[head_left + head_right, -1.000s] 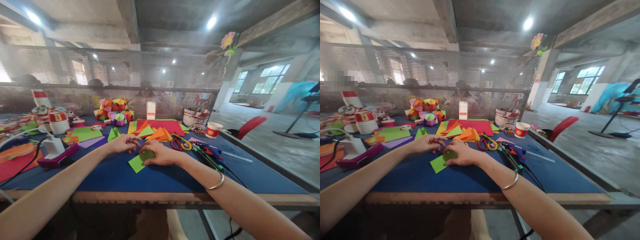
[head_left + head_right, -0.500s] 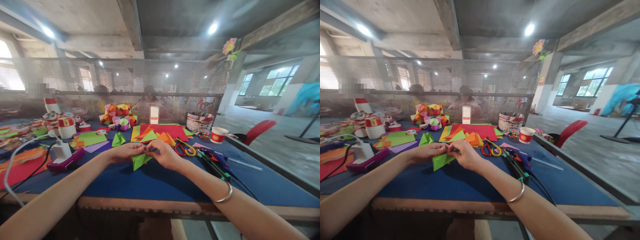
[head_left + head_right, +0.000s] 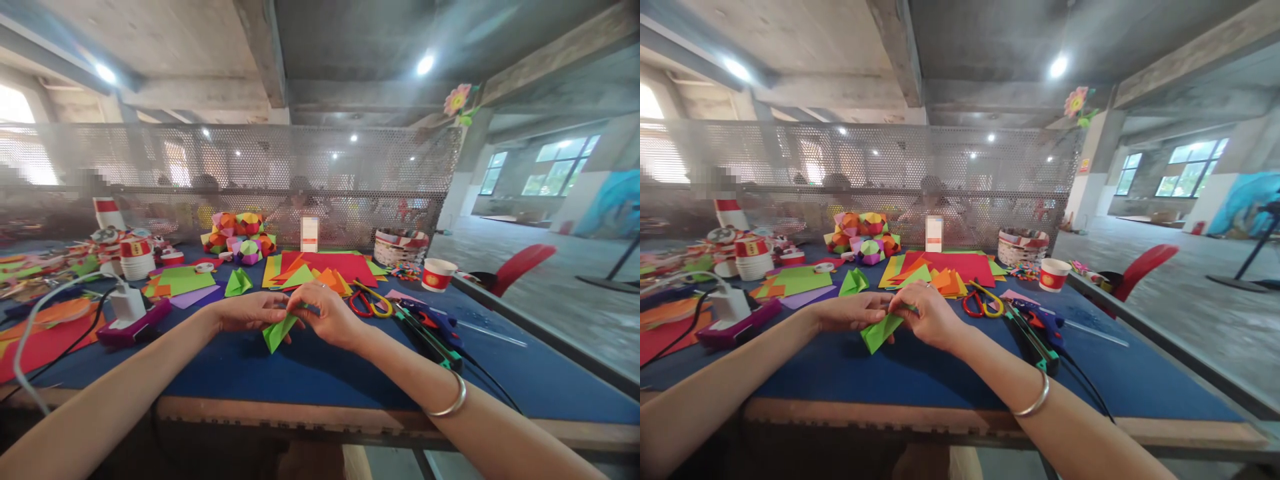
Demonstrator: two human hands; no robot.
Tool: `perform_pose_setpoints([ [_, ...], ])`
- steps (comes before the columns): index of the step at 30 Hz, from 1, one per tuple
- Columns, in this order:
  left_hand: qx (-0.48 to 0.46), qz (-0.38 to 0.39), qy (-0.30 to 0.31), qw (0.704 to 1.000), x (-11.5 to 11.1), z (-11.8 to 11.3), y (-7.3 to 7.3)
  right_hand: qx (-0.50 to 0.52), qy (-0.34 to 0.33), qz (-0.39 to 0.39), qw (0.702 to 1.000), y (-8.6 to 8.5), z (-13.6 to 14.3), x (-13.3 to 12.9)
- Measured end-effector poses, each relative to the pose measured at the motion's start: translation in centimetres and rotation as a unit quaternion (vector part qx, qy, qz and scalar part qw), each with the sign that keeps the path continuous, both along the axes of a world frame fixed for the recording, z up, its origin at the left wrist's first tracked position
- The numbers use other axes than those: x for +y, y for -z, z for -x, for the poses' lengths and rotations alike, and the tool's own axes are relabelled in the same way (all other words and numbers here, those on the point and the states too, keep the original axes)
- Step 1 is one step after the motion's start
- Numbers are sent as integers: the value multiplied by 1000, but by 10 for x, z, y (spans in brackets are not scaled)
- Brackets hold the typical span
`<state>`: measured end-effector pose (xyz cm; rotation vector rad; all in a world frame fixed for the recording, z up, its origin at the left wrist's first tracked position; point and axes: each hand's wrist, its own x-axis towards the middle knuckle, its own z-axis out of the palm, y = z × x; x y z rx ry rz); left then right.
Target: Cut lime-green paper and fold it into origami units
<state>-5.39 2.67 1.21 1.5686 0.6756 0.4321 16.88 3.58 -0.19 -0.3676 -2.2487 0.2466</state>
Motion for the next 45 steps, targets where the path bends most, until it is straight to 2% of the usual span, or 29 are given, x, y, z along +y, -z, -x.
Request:
perform_pose_setpoints([
  [4,-21,-8,-10,1000,-1,0,-2,11,-15,-55,998,0,-2,3],
  [8,-35,10,-40,999,1,2,-1,2,2,-78,997,-1,-5,5],
  [15,-34,9,-67,997,1,3,0,25,-6,-135,991,0,-6,8],
  [23,-57,3,-97,994,0,2,-2,32,13,-144,989,2,-6,9],
  [32,-76,2,-102,992,-3,1,-3,25,40,-177,983,1,-6,8],
  [45,-84,14,-113,990,-3,1,-3,-31,57,-233,970,-1,-11,7],
])
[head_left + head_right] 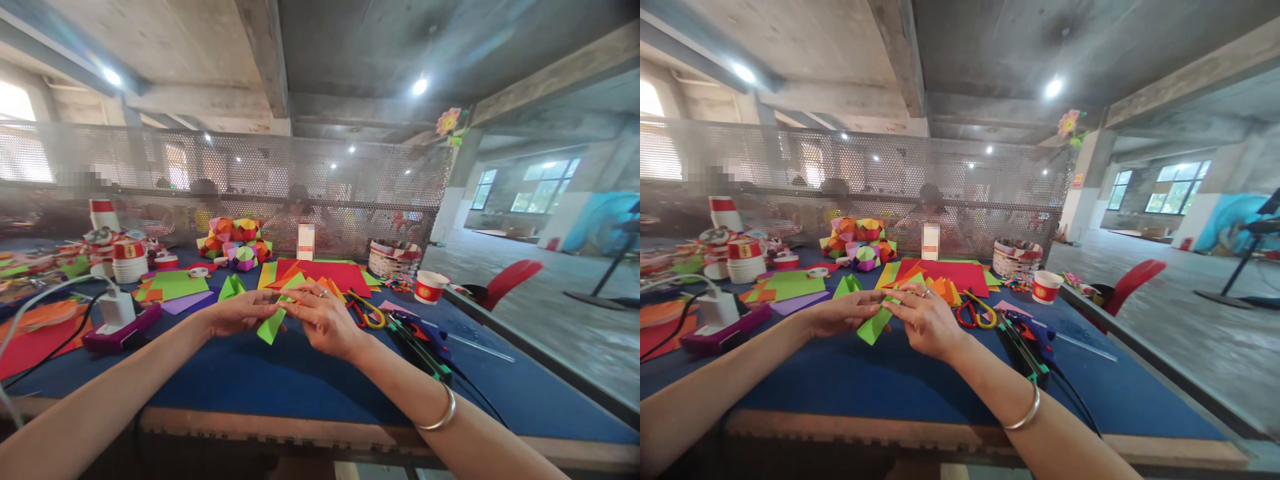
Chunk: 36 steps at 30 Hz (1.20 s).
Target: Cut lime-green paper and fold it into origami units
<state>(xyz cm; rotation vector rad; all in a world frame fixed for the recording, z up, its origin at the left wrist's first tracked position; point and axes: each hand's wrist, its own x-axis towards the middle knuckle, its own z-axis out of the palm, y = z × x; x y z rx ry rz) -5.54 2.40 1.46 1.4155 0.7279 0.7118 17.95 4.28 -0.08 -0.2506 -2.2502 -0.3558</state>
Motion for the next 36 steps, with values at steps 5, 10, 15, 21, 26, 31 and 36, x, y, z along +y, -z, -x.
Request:
perform_pose_setpoints([
  [5,1,2,-8,1000,1,1,0,-10,18,-25,999,-4,-2,-2],
  [10,-3,3,-4,1000,1,1,1,-18,39,-17,999,-6,1,-6],
  [15,-7,-5,-54,999,-1,0,-2,-58,36,-10,998,-4,2,-8],
  [21,-29,-9,-79,996,-1,0,-7,-49,69,9,996,-3,-5,4],
  [26,-36,-5,-104,994,3,1,-2,-20,74,21,997,1,-7,13],
  [31,-44,16,-131,990,5,0,1,8,63,49,997,6,-7,17],
  [36,-44,35,-157,986,7,-2,2,31,44,90,994,5,-6,17],
])
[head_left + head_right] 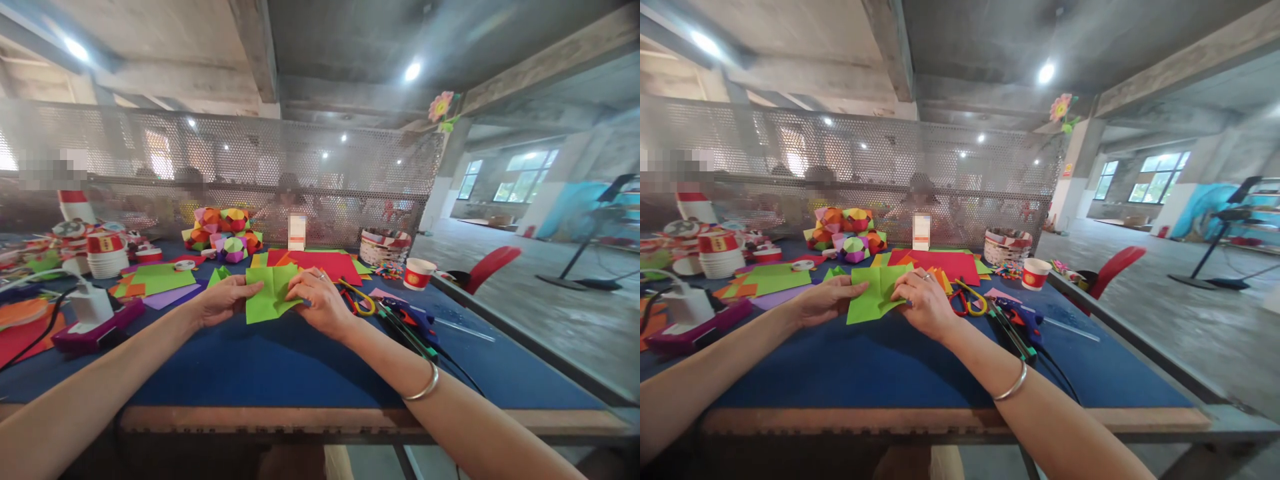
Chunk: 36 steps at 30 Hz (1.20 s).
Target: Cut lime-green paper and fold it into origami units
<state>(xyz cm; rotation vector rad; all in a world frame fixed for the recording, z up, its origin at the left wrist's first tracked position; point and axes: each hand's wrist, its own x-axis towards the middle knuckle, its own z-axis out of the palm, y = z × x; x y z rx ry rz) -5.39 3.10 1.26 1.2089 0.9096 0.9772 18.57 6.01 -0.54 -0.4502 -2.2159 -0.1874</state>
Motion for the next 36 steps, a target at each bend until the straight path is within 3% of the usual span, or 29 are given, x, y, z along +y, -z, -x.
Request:
perform_pose_setpoints([
  [6,-1,-23,7,1000,0,-3,0,59,-22,42,997,3,4,0],
  [11,7,-41,33,999,-5,-6,-3,185,7,170,968,8,11,3],
  [15,3,-37,28,999,-7,-8,-4,237,-96,295,921,10,18,6],
  [17,8,-42,16,999,-7,-8,-3,221,-127,318,913,9,19,4],
  [22,0,-62,-22,998,-5,-10,0,176,-74,228,955,9,17,-5],
  [25,-28,-39,-35,998,-7,-12,-2,141,-81,182,970,9,14,-7],
  [30,-29,-11,-39,999,-9,-14,-5,105,-83,138,981,8,11,-7],
  [36,12,-30,-55,998,-7,-12,-1,145,-80,166,972,5,13,-9],
])
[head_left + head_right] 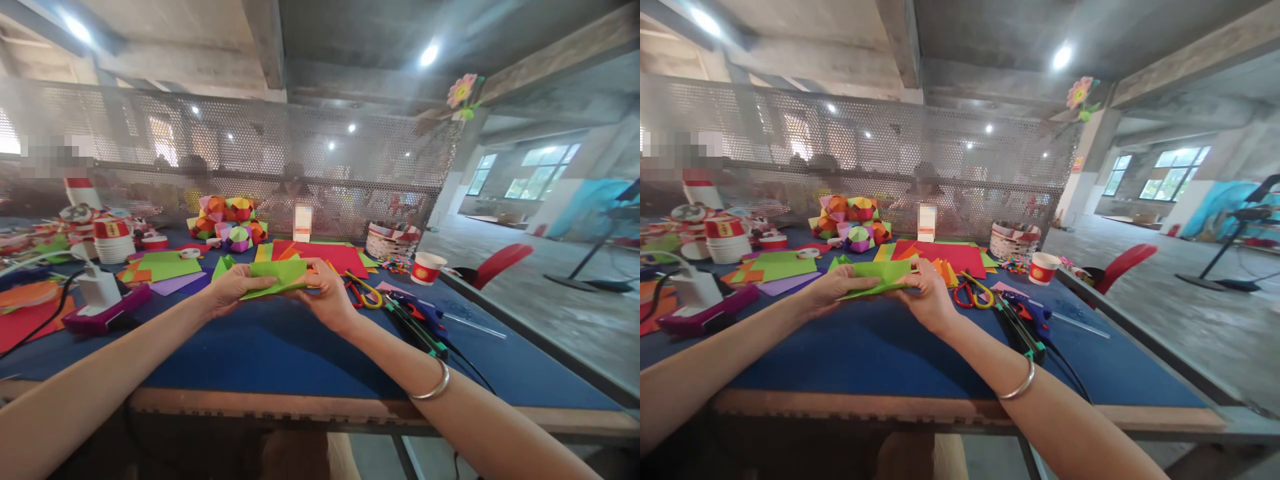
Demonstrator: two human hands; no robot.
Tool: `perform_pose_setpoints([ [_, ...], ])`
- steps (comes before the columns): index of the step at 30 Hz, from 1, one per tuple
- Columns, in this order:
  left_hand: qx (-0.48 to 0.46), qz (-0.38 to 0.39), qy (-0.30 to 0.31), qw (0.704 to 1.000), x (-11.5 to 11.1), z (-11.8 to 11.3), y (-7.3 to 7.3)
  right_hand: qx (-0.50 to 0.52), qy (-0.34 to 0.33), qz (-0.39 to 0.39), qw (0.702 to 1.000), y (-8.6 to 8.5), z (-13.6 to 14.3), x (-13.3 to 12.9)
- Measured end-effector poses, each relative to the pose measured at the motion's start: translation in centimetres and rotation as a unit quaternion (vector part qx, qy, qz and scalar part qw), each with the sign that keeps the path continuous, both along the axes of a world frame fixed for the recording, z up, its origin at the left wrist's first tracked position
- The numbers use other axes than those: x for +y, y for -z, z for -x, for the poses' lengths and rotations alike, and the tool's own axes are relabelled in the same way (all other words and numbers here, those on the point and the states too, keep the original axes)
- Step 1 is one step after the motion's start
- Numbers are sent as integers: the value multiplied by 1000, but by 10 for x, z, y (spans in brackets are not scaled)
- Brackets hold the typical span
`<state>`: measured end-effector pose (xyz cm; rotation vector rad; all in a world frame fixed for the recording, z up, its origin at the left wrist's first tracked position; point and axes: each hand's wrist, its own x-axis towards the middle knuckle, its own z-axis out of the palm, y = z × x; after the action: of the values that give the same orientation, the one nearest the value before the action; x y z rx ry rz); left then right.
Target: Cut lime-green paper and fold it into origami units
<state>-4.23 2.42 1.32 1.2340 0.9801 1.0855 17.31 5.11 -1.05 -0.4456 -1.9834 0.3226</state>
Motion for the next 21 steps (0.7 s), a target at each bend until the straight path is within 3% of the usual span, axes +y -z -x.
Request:
perform_pose_setpoints([
  [4,9,-27,31,999,2,2,2,48,13,109,993,5,6,3],
  [8,-22,-24,47,998,1,0,-1,95,0,262,960,10,9,6],
  [12,-64,-19,59,996,-4,-5,-3,101,46,266,958,7,8,5],
  [15,-32,-65,36,997,-7,-8,-2,75,84,253,961,4,7,2],
  [21,21,-81,4,996,-10,-11,-1,87,68,242,964,4,9,-3],
])
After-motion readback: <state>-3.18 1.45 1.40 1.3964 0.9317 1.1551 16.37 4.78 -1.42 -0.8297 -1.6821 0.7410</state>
